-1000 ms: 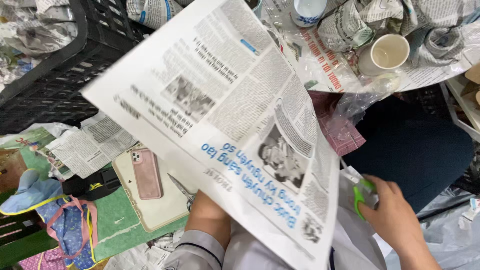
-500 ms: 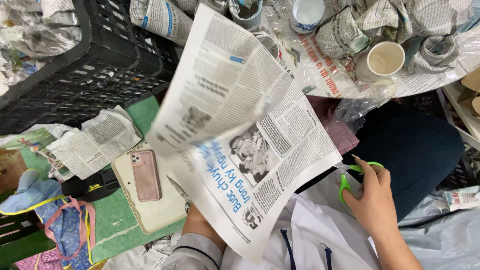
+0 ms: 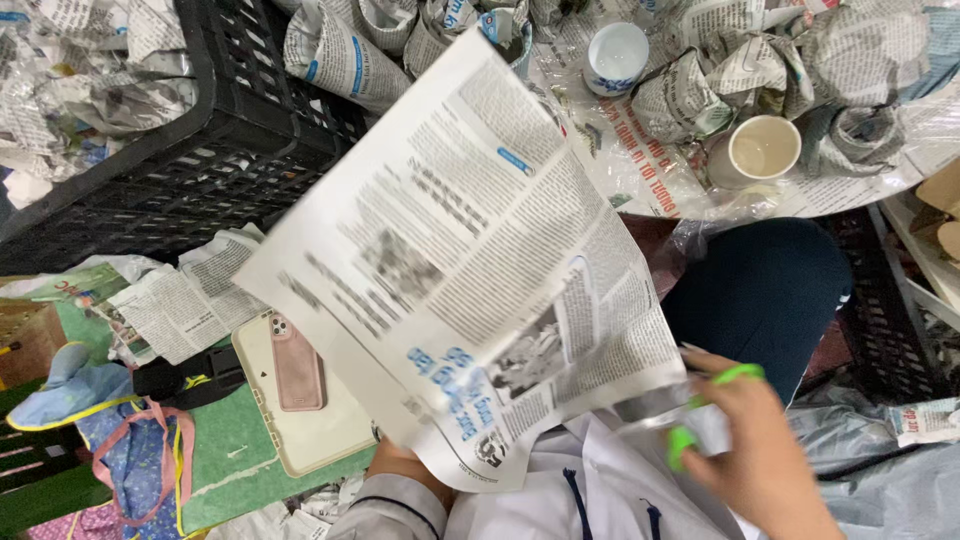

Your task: The person cuts newspaper sheets into strips using scissors, then rolls each strip tightly around a cylindrical cup to form a tube. The finished tubes are placed into a nearby black crate.

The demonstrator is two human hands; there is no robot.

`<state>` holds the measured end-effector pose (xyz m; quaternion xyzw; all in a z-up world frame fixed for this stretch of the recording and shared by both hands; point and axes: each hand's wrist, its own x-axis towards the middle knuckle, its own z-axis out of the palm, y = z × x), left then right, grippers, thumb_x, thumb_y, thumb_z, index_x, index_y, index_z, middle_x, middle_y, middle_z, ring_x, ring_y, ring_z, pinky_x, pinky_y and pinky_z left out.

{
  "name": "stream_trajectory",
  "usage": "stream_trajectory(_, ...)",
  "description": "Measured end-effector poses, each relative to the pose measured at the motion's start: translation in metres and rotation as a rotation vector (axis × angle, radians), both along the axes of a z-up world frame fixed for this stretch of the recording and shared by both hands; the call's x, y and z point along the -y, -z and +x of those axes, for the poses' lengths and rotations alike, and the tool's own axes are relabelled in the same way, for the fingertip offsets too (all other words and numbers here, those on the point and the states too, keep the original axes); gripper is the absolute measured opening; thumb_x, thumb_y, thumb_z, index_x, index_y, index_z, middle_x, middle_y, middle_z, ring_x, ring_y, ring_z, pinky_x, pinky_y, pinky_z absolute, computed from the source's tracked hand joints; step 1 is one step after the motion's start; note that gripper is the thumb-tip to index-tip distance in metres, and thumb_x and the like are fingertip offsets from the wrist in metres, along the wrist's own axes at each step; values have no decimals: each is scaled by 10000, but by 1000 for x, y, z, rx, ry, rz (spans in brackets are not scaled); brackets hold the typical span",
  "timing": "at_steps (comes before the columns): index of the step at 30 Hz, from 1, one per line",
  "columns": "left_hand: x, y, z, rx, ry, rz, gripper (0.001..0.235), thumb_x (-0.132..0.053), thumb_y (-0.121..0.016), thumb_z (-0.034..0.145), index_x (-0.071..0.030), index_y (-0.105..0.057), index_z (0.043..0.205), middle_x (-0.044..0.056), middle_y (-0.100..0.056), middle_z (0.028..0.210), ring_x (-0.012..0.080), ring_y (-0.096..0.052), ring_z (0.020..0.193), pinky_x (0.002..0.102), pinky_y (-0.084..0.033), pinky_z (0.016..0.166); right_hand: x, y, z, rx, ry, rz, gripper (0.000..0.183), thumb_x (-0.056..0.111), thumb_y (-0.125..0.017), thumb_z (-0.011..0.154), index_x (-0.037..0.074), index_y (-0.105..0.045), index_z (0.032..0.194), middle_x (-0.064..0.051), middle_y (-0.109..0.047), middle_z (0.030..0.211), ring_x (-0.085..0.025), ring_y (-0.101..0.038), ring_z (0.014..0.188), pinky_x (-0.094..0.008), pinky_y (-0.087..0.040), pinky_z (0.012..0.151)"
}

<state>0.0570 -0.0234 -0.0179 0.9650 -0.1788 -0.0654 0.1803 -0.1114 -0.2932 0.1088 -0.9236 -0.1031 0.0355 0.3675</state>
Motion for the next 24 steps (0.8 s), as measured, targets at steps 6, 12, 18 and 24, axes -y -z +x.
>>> stream_trajectory(6,12,4,2,-1,13,-27,1033,-843,-610,700,-240,-406,1512,214,-135,1655,570,-23,1527,754,-72,1188,-98,-45,31,462,-693,97,477,370,-757,768,268,-613,1211,-133,-500,1468,-481,-449,1374,-571,-382,1072)
stream_trajectory(12,10,10,8,11,27,-46,1095,-873,-600,675,-235,-383,1538,223,-98,1666,575,-3,1525,762,-57,1181,-219,-73,51,749,-861,69,364,300,-563,934,286,-618,1293,-129,-545,1534,-468,-476,1428,-509,-387,1220)
stream_trajectory(18,14,-1,0,63,99,-102,1158,-903,-589,650,-230,-360,1564,232,-62,1677,580,17,1524,770,-42,1175,-163,-63,127,299,-533,-356,284,161,-622,831,201,-670,1108,-96,-641,1177,-378,-588,1125,-556,-452,982)
stream_trajectory(24,22,-13,-7,54,166,-46,1259,-962,-559,631,-229,-289,1618,213,19,1708,571,50,1551,779,-19,1197,-4,-45,153,304,182,-510,572,159,-894,668,2,-641,1157,-268,-527,1557,-523,-398,1373,-628,-382,1056)
